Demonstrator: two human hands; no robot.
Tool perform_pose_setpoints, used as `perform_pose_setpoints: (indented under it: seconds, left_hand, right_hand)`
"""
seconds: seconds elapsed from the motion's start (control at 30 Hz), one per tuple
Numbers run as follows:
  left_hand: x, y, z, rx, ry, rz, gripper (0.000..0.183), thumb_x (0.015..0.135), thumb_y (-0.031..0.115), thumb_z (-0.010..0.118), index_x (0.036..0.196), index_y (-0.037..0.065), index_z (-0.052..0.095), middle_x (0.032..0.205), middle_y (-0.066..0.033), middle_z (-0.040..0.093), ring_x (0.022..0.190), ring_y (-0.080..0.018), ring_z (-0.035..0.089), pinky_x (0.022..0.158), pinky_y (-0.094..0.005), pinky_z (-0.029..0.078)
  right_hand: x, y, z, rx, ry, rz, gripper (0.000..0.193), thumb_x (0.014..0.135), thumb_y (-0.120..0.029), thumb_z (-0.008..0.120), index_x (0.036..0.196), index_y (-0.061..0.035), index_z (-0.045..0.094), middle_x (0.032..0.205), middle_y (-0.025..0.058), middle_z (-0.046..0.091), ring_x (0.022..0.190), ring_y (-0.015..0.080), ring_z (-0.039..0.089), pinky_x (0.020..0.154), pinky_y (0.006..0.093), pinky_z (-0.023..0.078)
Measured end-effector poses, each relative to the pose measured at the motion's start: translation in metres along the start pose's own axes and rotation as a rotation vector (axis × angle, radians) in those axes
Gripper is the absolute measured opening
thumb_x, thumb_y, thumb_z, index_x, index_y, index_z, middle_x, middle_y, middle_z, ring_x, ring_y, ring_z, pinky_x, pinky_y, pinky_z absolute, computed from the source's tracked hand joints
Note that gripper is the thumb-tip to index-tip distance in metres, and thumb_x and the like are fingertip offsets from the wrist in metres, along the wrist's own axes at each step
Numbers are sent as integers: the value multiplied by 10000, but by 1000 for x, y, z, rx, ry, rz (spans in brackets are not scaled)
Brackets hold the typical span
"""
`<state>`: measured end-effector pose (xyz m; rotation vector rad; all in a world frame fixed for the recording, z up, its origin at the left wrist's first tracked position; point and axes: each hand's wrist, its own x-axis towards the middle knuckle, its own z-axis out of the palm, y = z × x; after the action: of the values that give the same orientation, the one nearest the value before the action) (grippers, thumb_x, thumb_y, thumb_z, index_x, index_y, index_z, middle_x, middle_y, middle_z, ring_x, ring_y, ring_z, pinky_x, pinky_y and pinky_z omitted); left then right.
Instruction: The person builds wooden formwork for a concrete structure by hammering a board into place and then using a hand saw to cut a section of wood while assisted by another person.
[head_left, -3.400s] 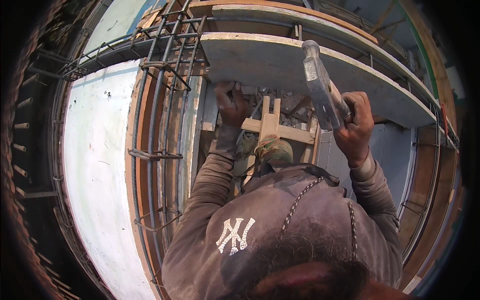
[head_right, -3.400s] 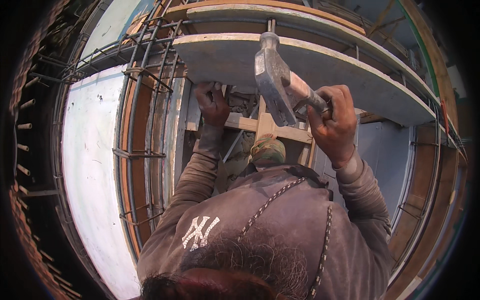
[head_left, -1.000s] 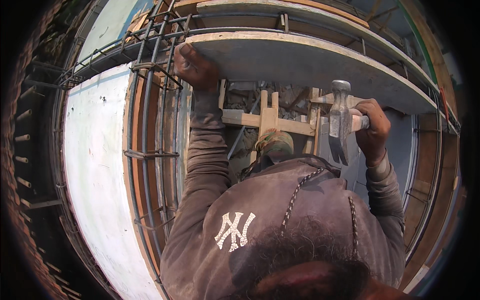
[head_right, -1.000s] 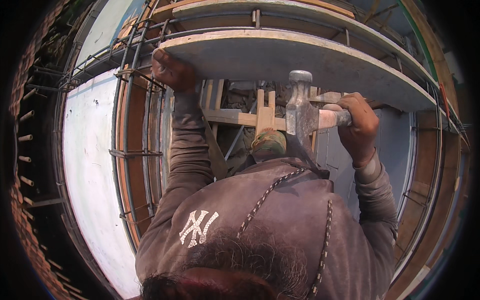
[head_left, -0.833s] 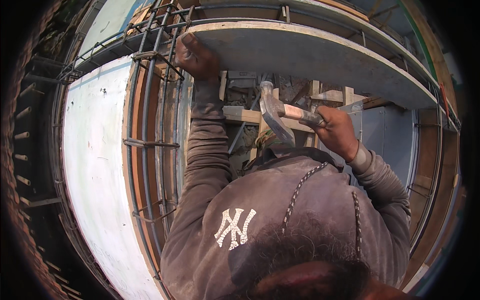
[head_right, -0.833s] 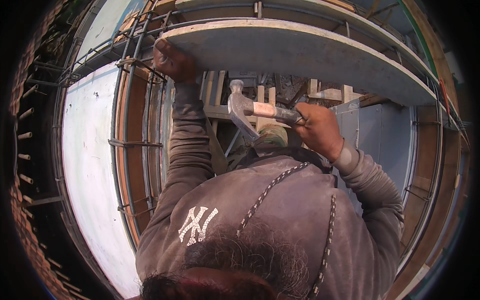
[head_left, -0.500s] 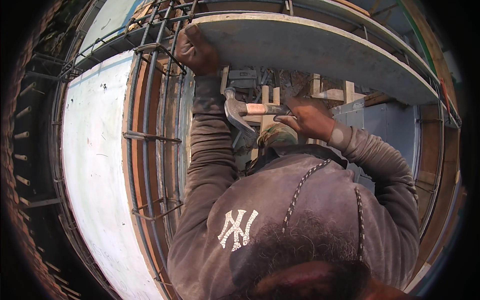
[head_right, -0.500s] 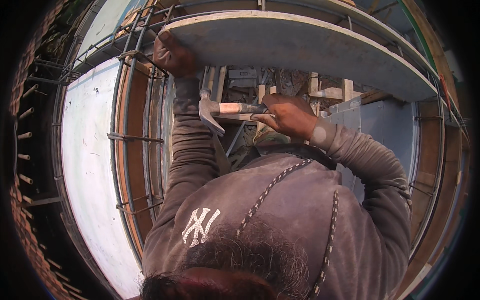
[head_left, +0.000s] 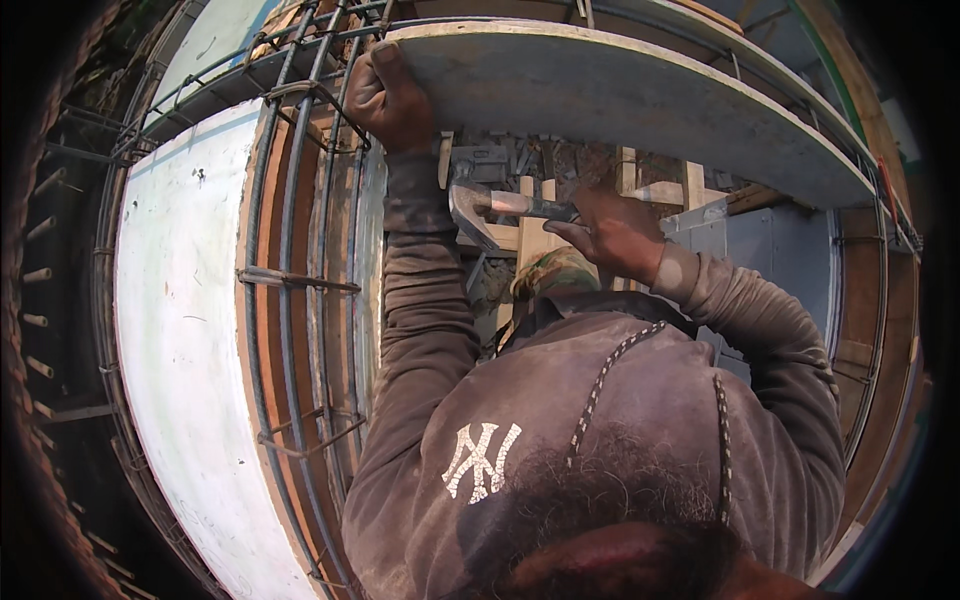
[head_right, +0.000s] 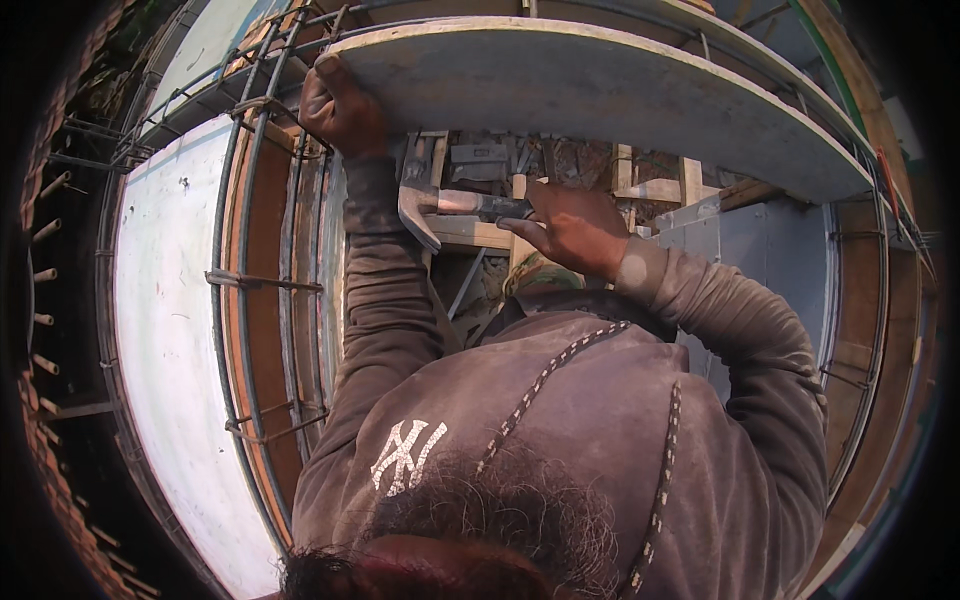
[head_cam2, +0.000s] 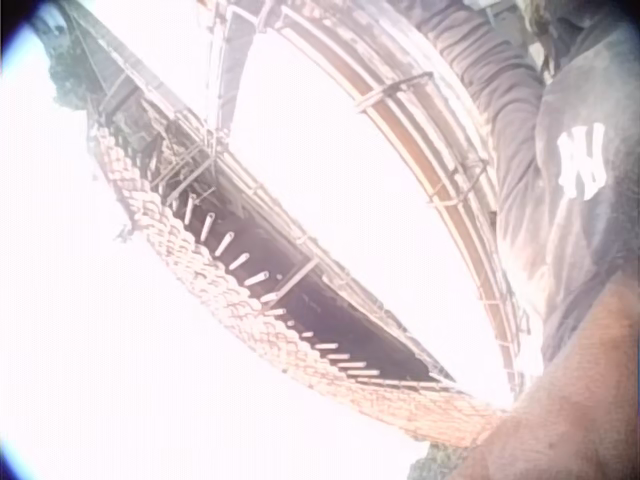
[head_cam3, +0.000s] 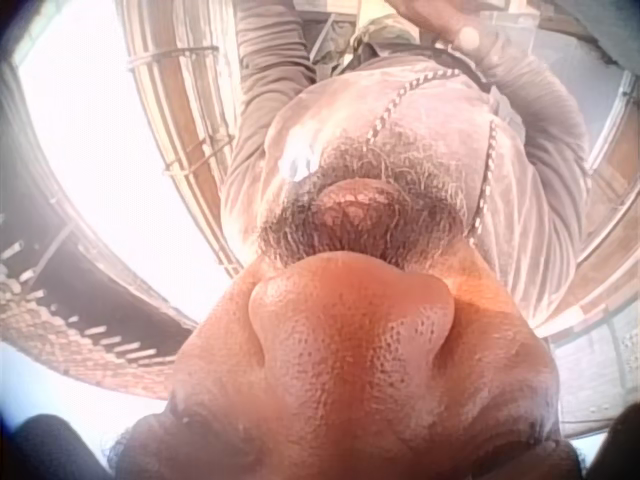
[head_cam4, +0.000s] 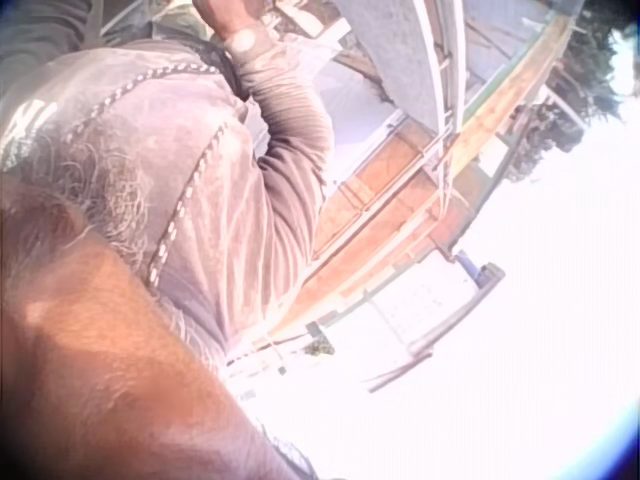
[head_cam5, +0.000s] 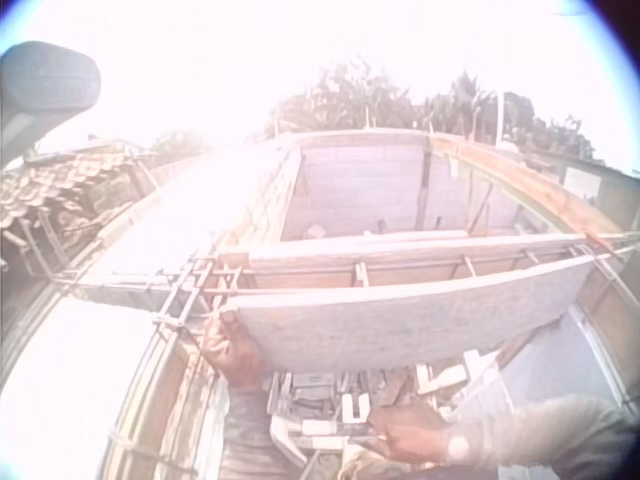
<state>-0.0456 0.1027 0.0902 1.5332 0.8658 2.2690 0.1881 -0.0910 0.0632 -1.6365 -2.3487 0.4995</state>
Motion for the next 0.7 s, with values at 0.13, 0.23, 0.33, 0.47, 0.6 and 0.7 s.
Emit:
perform_pose_setpoints:
  seconds: [0.13,0.23,0.33,0.47,0.6,0.7]
  left_hand:
    - [0,-2,-3,-16,55,7,521,1094,339,605,682,29,527,661,52,486,637,-56,397,572,-290,309]
    - [1,-4,-3,5,37,20,518,1092,344,607,687,28,541,663,53,495,640,-55,403,577,-284,317]
    - [-1,-2,2,-18,13,-23,518,1095,336,602,684,29,535,663,50,492,640,-58,402,581,-286,318]
    - [0,-1,-2,-14,23,-9,522,1098,330,595,680,25,530,665,47,490,635,-60,401,578,-292,318]
    - [2,-2,-2,4,10,36,525,1105,319,584,678,18,526,670,42,498,623,-62,400,571,-303,321]
    - [0,-1,3,-9,26,33,527,1106,324,580,681,16,532,669,39,508,624,-63,406,572,-303,327]
  right_hand:
    - [-2,-30,-28,13,166,-339,439,976,-450,716,1000,-22,621,802,174,668,700,358,689,596,444,552]
    - [9,-20,-20,-57,164,-296,444,975,-468,706,1006,-33,623,820,175,675,705,366,692,595,458,548]
    - [10,-8,-10,-122,134,-101,456,972,-490,696,1006,-40,625,843,175,678,713,372,693,596,466,547]
    - [5,-24,-25,-57,166,-313,432,964,-458,716,987,-36,621,846,176,679,715,376,688,598,478,549]
    - [11,-15,-22,-27,100,-347,405,917,-401,779,956,-31,617,812,175,650,696,381,672,598,489,538]
    - [26,3,-7,-90,166,-113,401,887,-395,811,943,-43,628,785,165,630,685,389,670,588,484,528]
